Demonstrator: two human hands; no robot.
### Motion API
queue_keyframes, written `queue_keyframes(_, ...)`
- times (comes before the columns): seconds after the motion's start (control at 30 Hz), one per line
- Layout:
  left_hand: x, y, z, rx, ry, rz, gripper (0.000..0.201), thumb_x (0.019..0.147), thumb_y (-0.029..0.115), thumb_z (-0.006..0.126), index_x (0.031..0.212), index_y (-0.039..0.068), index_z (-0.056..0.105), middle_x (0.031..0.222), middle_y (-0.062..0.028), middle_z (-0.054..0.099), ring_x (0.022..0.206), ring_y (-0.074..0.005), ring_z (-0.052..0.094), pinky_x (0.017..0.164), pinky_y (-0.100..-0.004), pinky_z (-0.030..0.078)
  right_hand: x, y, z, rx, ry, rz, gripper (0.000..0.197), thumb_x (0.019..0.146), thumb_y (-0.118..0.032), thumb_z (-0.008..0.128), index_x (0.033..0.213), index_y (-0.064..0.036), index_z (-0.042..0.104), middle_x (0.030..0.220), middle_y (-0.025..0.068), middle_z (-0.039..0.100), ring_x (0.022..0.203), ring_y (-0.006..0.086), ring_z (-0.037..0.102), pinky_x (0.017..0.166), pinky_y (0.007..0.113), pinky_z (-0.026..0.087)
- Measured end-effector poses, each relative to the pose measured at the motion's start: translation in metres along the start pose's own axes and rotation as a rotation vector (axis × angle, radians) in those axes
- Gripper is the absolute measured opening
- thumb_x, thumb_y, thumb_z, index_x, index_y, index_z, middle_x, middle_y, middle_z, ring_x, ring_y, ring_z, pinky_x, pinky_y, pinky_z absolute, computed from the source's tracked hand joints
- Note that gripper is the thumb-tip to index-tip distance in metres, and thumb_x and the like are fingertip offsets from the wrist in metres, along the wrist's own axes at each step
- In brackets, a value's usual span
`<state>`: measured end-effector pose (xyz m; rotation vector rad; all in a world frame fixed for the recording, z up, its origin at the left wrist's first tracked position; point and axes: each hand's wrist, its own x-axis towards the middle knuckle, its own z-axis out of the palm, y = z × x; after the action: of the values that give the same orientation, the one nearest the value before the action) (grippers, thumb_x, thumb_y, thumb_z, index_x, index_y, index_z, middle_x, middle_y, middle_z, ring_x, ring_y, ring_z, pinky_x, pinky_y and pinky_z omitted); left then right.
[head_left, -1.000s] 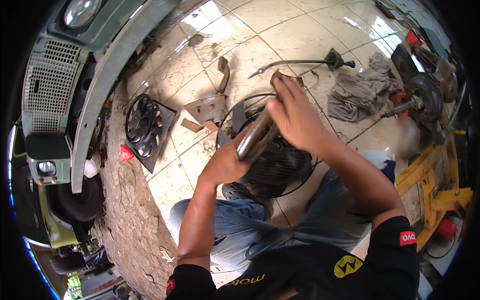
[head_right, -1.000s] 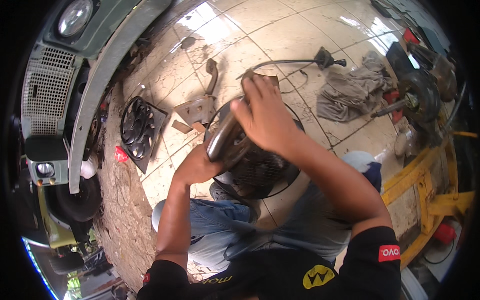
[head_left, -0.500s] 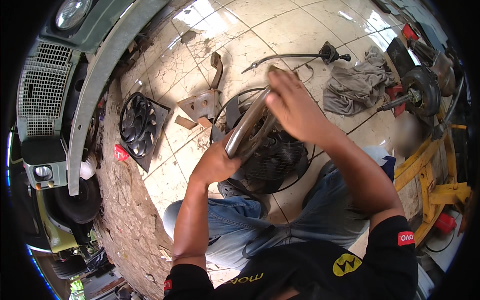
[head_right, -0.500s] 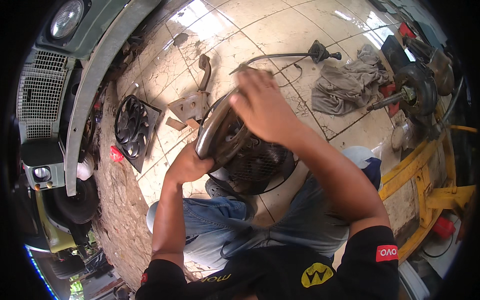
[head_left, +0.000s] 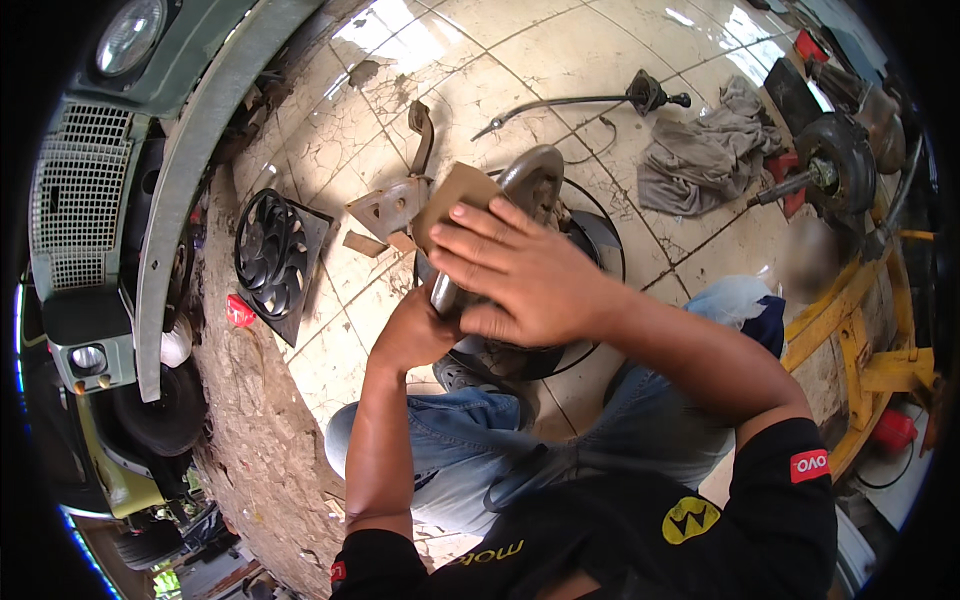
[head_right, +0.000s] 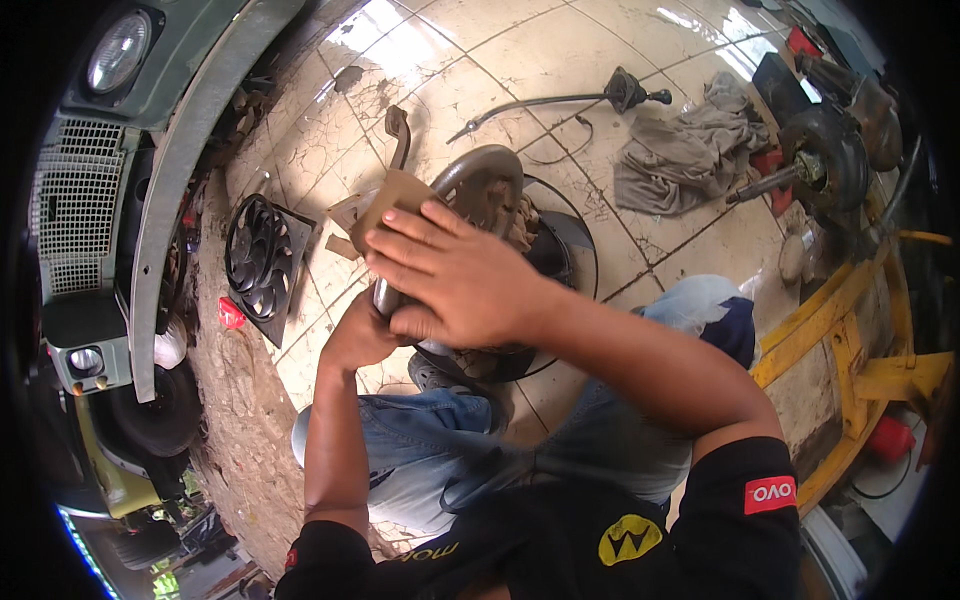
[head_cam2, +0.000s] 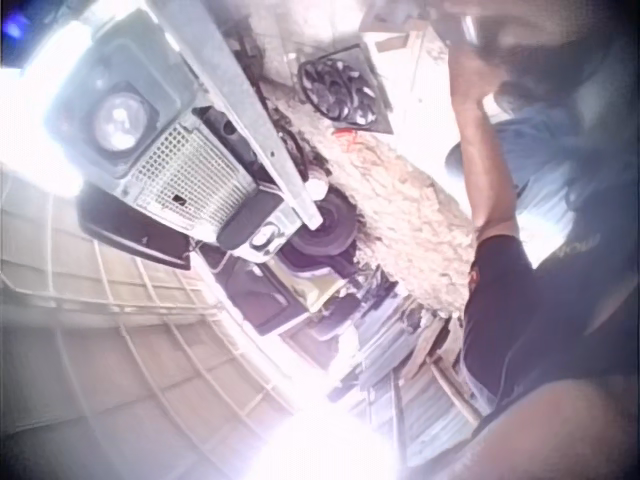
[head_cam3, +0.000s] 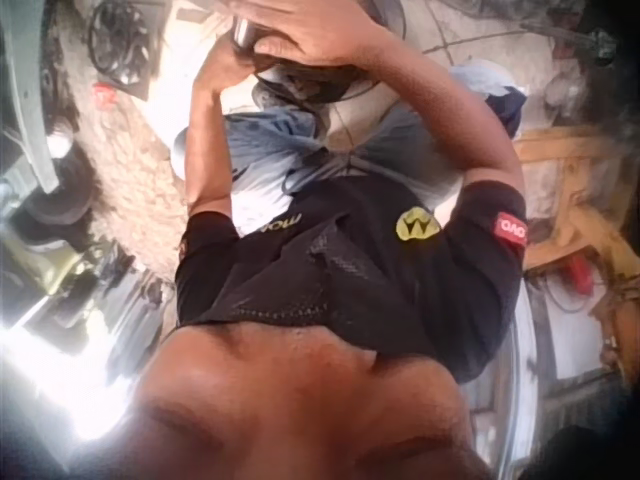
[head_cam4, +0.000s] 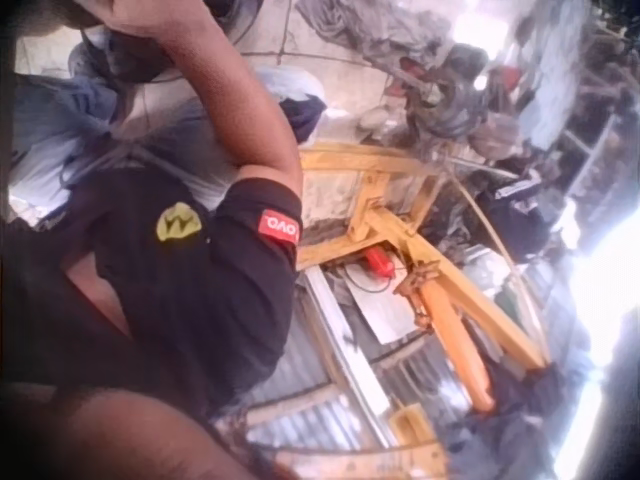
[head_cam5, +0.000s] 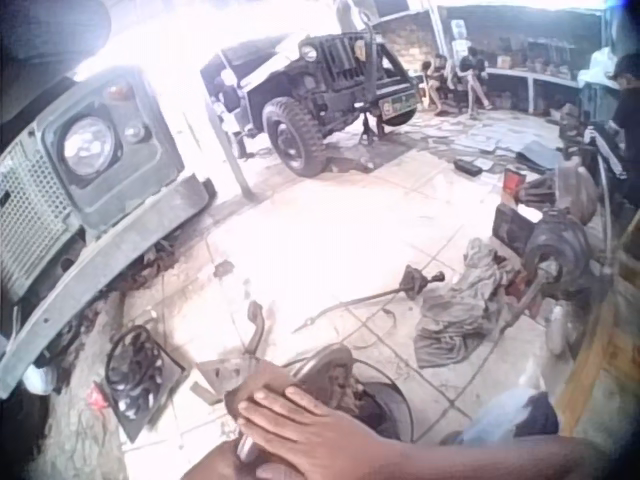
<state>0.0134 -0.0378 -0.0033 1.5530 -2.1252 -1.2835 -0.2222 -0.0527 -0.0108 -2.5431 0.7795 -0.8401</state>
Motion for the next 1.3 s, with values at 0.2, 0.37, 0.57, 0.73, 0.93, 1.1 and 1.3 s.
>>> queue_keyframes(0.2,0.006,0.007,-0.001,-0.023,0.005,-0.046,0.058,0.083,0.015,0.073,0.137,0.007,0.056,0.117,-0.0197,0.071,0.109,-0.0295,0.069,0.094,-0.0386,0.053,0.004,0.013,-0.008,-0.212,0.199,0.255,0.070,0.103,-0.056,0.042,0.149,-0.0032,0.045,0.157,0.0208,0.041,0.153,0.0366,0.026,0.125,0.055,0.016)
queue_keyframes(0.37,0.010,0.006,-0.004,-0.082,-0.031,-0.089,0.062,0.080,0.010,0.071,0.139,0.006,0.055,0.118,-0.0181,0.071,0.110,-0.0288,0.069,0.096,-0.0380,0.052,0.011,0.026,-0.013,-0.092,0.139,0.126,0.064,0.106,-0.050,0.042,0.146,-0.0002,0.047,0.152,0.0224,0.045,0.150,0.0409,0.029,0.124,0.052,0.018)
queue_keyframes(0.57,0.005,-0.001,0.000,-0.030,0.109,0.012,0.056,0.076,0.010,0.074,0.131,0.004,0.061,0.113,-0.0194,0.071,0.109,-0.0305,0.069,0.094,-0.0394,0.052,0.005,-0.003,-0.002,-0.034,0.092,0.012,0.066,0.106,-0.053,0.040,0.148,-0.0033,0.045,0.154,0.0207,0.044,0.151,0.0383,0.028,0.123,0.055,0.018)
queue_keyframes(0.73,0.016,0.022,-0.004,-0.088,0.028,-0.140,0.054,0.076,0.017,0.081,0.125,0.002,0.062,0.113,-0.0206,0.072,0.108,-0.0322,0.070,0.092,-0.0410,0.054,0.013,0.044,-0.026,-0.173,0.167,0.397,0.067,0.105,-0.050,0.043,0.151,-0.0007,0.042,0.158,0.0209,0.039,0.150,0.0394,0.031,0.123,0.056,0.020)
queue_keyframes(0.93,0.013,0.022,-0.006,0.022,0.021,-0.049,0.050,0.081,0.014,0.068,0.129,0.005,0.059,0.111,-0.0206,0.071,0.106,-0.0360,0.069,0.093,-0.0416,0.052,0.005,0.012,-0.006,-0.106,0.042,0.021,0.061,0.103,-0.048,0.049,0.149,-0.0066,0.048,0.157,0.0184,0.042,0.150,0.0412,0.030,0.123,0.054,0.021)
queue_keyframes(1.1,0.018,0.033,-0.007,0.044,0.052,-0.061,0.048,0.081,0.015,0.069,0.127,0.006,0.062,0.105,-0.0190,0.072,0.100,-0.0306,0.070,0.089,-0.0407,0.053,0.013,0.034,-0.016,-0.158,0.224,0.295,0.059,0.104,-0.045,0.046,0.145,-0.0032,0.050,0.152,0.0214,0.045,0.148,0.0408,0.033,0.121,0.058,0.024)
queue_keyframes(1.3,0.017,0.039,-0.011,0.044,0.053,-0.128,0.046,0.082,0.019,0.071,0.124,0.004,0.064,0.107,-0.0195,0.073,0.100,-0.0307,0.070,0.089,-0.0393,0.054,0.012,0.032,-0.028,-0.216,0.109,0.244,0.059,0.105,-0.041,0.049,0.150,-0.0035,0.046,0.156,0.0214,0.042,0.149,0.0397,0.033,0.122,0.054,0.023)
